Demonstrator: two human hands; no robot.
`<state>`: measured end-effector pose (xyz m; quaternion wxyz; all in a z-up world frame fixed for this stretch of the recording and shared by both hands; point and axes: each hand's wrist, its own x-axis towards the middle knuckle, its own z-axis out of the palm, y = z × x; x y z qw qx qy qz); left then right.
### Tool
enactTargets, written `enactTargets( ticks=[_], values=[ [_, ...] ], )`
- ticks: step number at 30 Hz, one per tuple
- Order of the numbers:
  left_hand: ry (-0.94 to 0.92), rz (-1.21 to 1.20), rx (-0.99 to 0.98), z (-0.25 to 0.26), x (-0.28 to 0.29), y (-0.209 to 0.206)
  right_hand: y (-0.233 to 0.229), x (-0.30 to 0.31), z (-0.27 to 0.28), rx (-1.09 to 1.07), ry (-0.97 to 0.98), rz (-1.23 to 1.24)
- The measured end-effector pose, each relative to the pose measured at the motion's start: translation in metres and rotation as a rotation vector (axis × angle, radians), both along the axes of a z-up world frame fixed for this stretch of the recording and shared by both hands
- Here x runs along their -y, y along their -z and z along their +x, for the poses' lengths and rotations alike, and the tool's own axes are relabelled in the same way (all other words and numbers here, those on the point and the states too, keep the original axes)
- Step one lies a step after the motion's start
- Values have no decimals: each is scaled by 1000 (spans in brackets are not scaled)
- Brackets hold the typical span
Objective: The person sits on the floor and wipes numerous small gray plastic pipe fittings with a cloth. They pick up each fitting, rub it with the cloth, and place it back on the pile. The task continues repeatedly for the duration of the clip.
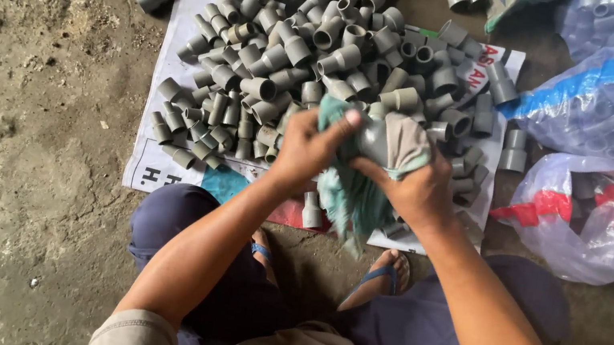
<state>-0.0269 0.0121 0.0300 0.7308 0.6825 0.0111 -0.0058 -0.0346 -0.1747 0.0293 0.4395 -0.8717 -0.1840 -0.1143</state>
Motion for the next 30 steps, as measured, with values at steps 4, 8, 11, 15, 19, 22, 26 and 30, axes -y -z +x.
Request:
enactTargets(
  ticks=[4, 8, 11, 15, 19, 22, 26, 30],
  values=[
    [26, -126, -185, -5, -4, -40, -11, -4, -4, 293, 208, -175],
    [354, -121, -110, -14, -4, -55, -12, 12, 1, -331, 300, -10],
    [433, 109, 99, -25, -7, -26, -10, 18, 3, -811, 352, 119],
    [432, 383, 377, -25, -11, -26, -64, -4, -4, -1022, 329, 391],
    [420, 141, 151, -21, -1, -18, -14, 26, -4, -781, 248, 386],
    [397, -146, -126, -19, 7, -7, -13, 28, -6, -460, 237, 222],
    [197, -328, -233, -17, 15, -14, -11, 24, -6, 103, 185, -73],
    [41, -322, -202, -4, 13, -1, 4, 42, 3, 434, 142, -151]
  ],
)
